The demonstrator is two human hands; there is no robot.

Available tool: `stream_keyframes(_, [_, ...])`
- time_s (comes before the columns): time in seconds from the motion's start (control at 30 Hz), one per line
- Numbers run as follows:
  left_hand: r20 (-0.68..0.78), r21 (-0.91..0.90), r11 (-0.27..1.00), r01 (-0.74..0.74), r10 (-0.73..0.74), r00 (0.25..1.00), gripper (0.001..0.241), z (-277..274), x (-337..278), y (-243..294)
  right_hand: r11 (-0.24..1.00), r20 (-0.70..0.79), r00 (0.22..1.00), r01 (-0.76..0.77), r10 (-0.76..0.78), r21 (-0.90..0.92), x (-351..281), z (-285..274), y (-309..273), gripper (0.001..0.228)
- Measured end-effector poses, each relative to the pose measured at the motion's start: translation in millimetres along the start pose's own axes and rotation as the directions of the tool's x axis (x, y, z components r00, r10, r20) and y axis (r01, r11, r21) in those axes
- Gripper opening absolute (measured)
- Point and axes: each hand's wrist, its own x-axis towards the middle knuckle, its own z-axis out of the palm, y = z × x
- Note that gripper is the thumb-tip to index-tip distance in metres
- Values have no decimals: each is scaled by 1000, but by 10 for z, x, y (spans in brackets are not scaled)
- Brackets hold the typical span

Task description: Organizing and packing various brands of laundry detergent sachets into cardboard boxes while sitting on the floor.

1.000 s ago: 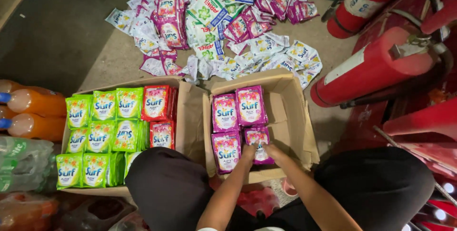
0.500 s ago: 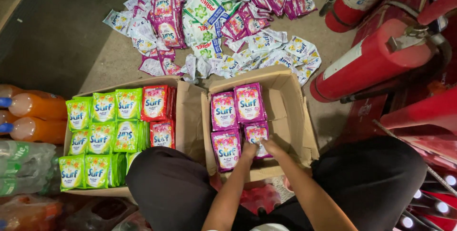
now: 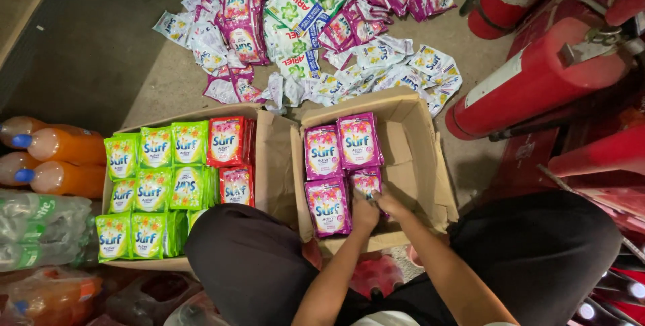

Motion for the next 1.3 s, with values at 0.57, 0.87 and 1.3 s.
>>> stream_keyframes(0.57, [465,558,793,-246,-53,884,65,-195,-317,251,693,175,821,-556,543,459,17,-188,-662,91])
stream_keyframes(0.87, [459,580,771,-263,-43,887,72,-3,-215,58,684,181,863,-488,471,543,128,-48,-846,79])
stream_keyframes(1.3, [503,621,732,-280,-99,858,75,-68,-243,279,648,228,778,-618,585,446,35,-253,-1028,76])
